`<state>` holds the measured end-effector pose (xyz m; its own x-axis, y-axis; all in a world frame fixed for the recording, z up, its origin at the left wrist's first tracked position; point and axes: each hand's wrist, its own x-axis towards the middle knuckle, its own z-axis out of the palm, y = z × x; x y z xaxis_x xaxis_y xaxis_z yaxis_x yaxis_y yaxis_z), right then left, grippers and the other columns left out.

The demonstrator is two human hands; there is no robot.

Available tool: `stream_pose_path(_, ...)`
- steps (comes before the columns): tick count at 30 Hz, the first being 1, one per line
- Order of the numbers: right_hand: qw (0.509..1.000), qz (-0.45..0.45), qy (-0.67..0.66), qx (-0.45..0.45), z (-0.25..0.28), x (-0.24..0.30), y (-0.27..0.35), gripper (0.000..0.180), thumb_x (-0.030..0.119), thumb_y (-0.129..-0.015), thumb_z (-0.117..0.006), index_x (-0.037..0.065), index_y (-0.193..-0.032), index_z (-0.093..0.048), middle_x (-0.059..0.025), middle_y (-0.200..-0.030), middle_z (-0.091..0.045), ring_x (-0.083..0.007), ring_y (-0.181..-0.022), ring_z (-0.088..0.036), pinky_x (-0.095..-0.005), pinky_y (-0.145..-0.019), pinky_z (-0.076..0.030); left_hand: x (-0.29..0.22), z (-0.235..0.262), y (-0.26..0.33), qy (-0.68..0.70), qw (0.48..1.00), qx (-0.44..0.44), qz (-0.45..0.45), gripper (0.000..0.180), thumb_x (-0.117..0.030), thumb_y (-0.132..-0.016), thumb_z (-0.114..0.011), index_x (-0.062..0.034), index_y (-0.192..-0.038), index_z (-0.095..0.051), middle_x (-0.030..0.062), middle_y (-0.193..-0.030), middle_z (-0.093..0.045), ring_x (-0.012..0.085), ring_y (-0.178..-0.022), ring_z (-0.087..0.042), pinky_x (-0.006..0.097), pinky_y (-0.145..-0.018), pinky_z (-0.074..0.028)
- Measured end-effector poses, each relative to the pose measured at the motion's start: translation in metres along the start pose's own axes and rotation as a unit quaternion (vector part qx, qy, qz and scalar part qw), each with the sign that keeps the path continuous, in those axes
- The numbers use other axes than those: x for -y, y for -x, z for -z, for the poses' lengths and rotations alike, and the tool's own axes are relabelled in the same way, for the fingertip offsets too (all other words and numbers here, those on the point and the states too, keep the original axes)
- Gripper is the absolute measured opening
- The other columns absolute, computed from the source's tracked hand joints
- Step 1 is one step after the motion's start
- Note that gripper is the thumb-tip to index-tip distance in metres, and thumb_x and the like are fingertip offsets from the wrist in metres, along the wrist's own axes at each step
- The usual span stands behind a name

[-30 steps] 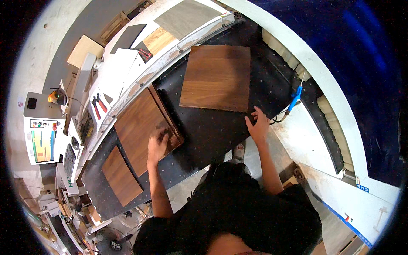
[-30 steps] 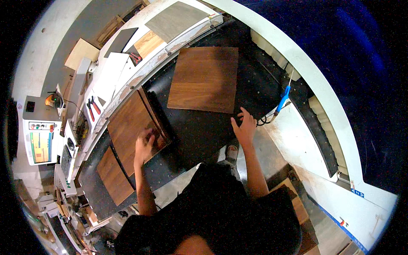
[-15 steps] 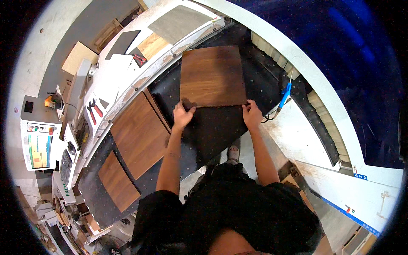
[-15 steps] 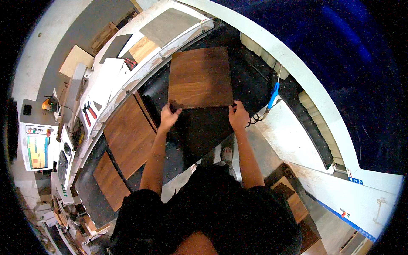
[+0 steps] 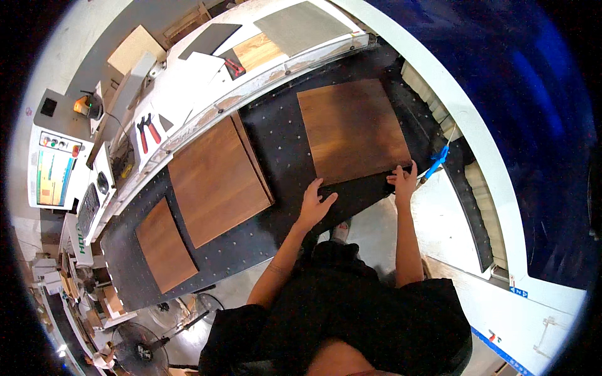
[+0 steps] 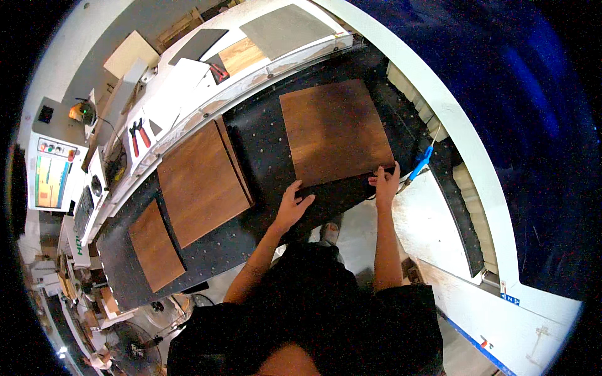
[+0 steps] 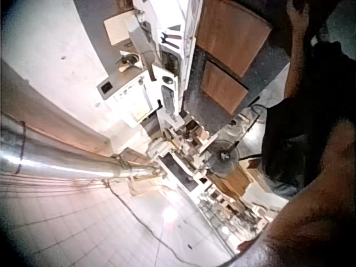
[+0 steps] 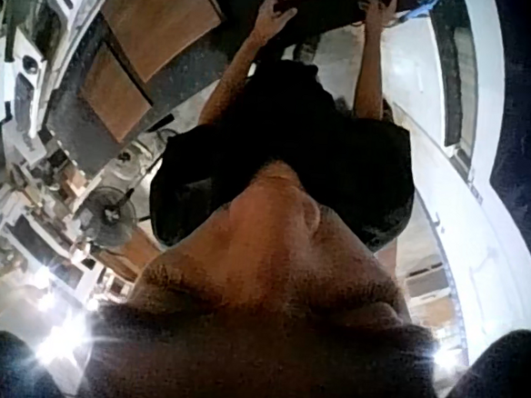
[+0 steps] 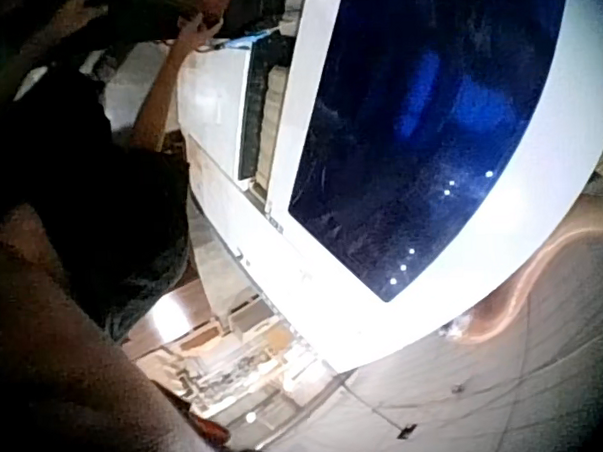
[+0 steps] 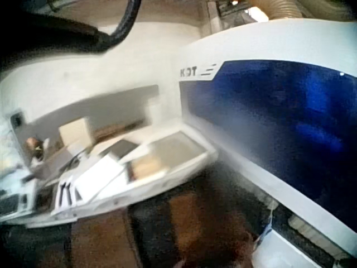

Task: The person picks up wood panels from a work table, uses a pressurized air tool to clean a panel, and stacks them on the floor and on a cardboard surface.

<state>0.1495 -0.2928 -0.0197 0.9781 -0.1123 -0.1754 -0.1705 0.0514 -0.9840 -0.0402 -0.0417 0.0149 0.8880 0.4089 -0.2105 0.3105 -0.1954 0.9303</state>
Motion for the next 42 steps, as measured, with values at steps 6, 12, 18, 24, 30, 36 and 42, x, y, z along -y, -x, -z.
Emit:
stream_pose_path(6, 0.995, 0.024, 0.094, -0.004, 0.008, 0.009, 0.047, 0.065, 0.019, -0.103, -0.069, 0.004, -0.158, -0.038, -0.0106, -0.077, -0.067, -0.0154, -0.061, -0.065, -0.0298, -0.054, -0.055, 0.011, 0.028, 0.021, -0.023, 0.999, 0.022, -0.014, 0.074, -0.03, -0.093, -0.08, 0.0022, -0.15, -0.046, 0.0238, -0.158, -0.042, 0.0354, -0.14, -0.049, 0.045, -0.109, -0.052)
stream_pose_path(12, 0.972, 0.026, 0.231, -0.027, 0.06, -0.016, 0.113, 0.035, 0.028, -0.104, -0.068, 0.002, -0.127, -0.06, -0.0079, -0.072, -0.064, -0.0171, -0.061, -0.06, -0.0364, -0.059, -0.05, 0.021, 0.058, 0.083, -0.056, 0.998, -0.005, -0.005, 0.072, -0.026, -0.095, -0.079, 0.0022, -0.151, -0.045, 0.0245, -0.152, -0.047, 0.0332, -0.134, -0.055, 0.043, -0.105, -0.053)
stream_pose_path(18, 0.965, 0.022, 0.259, -0.034, 0.077, -0.024, 0.11, 0.034, 0.037, -0.104, -0.066, 0.002, -0.107, -0.069, -0.0105, -0.092, -0.068, -0.0229, -0.084, -0.064, -0.0383, -0.076, -0.051, 0.052, 0.065, 0.114, 0.083, 0.994, -0.008, 0.067, 0.066, -0.021, -0.103, -0.071, 0.0042, -0.154, -0.038, 0.0166, -0.138, -0.057, 0.0239, -0.126, -0.056, 0.038, -0.101, -0.051)
stream_pose_path(24, 0.971, -0.075, 0.179, 0.139, 0.068, 0.048, 0.071, 0.048, 0.044, -0.105, -0.064, -0.003, -0.101, -0.073, -0.0035, -0.088, -0.069, -0.0119, -0.079, -0.061, -0.0293, -0.073, -0.049, 0.02, 0.082, 0.099, 0.112, 0.99, 0.012, 0.087, 0.052, -0.015, -0.103, -0.068, 0.0065, -0.146, -0.048, 0.0131, -0.13, -0.065, 0.0187, -0.115, -0.062, 0.034, -0.095, -0.053)
stream_pose_path(30, 0.939, -0.031, 0.207, 0.271, 0.043, 0.093, 0.086, 0.037, 0.027, -0.097, -0.078, -0.005, -0.114, -0.069, -0.0072, -0.097, -0.074, -0.0141, -0.089, -0.067, -0.031, -0.079, -0.055, -0.029, 0.109, 0.123, 0.247, 0.968, -0.023, 0.031, 0.045, -0.011, -0.102, -0.069, 0.0026, -0.143, -0.055, 0.0085, -0.129, -0.067, 0.0153, -0.119, -0.061, 0.032, -0.102, -0.049)
stream_pose_path(36, 0.916, -0.014, 0.247, 0.317, -0.042, 0.105, 0.158, 0.049, 0.034, -0.093, -0.081, -0.006, -0.119, -0.067, -0.018, -0.114, -0.073, -0.0261, -0.104, -0.069, -0.0385, -0.089, -0.054, -0.007, 0.12, 0.177, 0.377, 0.895, -0.209, 0.117, 0.078, -0.021, -0.092, -0.081, -0.0044, -0.156, -0.04, 0.0138, -0.151, -0.051, 0.0265, -0.138, -0.052, 0.043, -0.117, -0.038)
stream_pose_path(42, 0.867, 0.098, 0.194, 0.448, -0.168, 0.135, 0.221, 0.049, 0.033, -0.097, -0.077, -0.006, -0.124, -0.066, -0.0133, -0.108, -0.074, -0.0199, -0.095, -0.07, -0.0346, -0.082, -0.055, -0.007, 0.156, 0.193, 0.467, 0.808, -0.347, 0.092, 0.07, -0.021, -0.092, -0.078, -0.0021, -0.151, -0.045, 0.014, -0.144, -0.056, 0.027, -0.132, -0.057, 0.046, -0.106, -0.051)
